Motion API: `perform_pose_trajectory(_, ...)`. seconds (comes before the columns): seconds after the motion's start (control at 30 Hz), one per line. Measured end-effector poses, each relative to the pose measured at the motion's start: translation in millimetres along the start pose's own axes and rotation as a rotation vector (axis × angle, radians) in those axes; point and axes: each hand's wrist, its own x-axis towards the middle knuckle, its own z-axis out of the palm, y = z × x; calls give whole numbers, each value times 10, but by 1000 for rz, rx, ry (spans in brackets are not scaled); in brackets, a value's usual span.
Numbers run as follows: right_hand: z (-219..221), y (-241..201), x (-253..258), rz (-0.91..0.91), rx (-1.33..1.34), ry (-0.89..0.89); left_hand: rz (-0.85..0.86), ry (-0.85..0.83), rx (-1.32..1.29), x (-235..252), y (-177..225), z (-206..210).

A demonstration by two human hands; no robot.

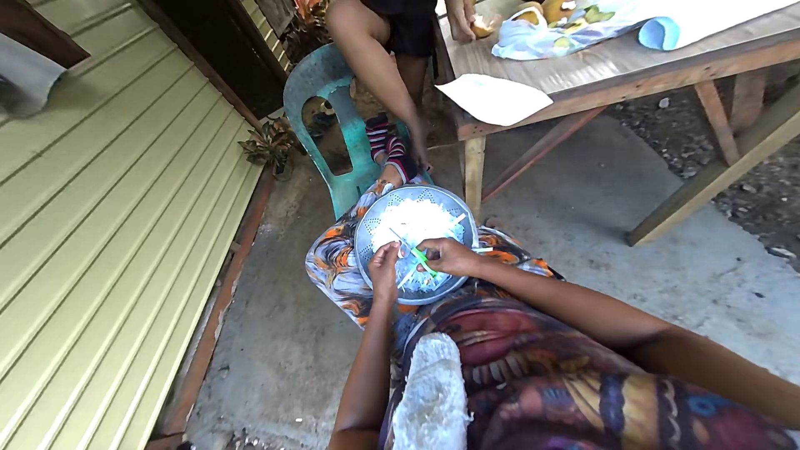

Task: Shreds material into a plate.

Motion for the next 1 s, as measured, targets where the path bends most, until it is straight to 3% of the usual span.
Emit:
perform_pose_trajectory(0.3,-8,-17,-6,-7,9,-54,4,20,-29,1,6,6)
perform_pose_trajectory(0.83,-13,-6,10,4,24,25,-4,-8,-5,2,-5,-1)
perform_pose_trajectory(1.0,-12,17,5,-30,31,-36,-16,11,-22,2,6,1)
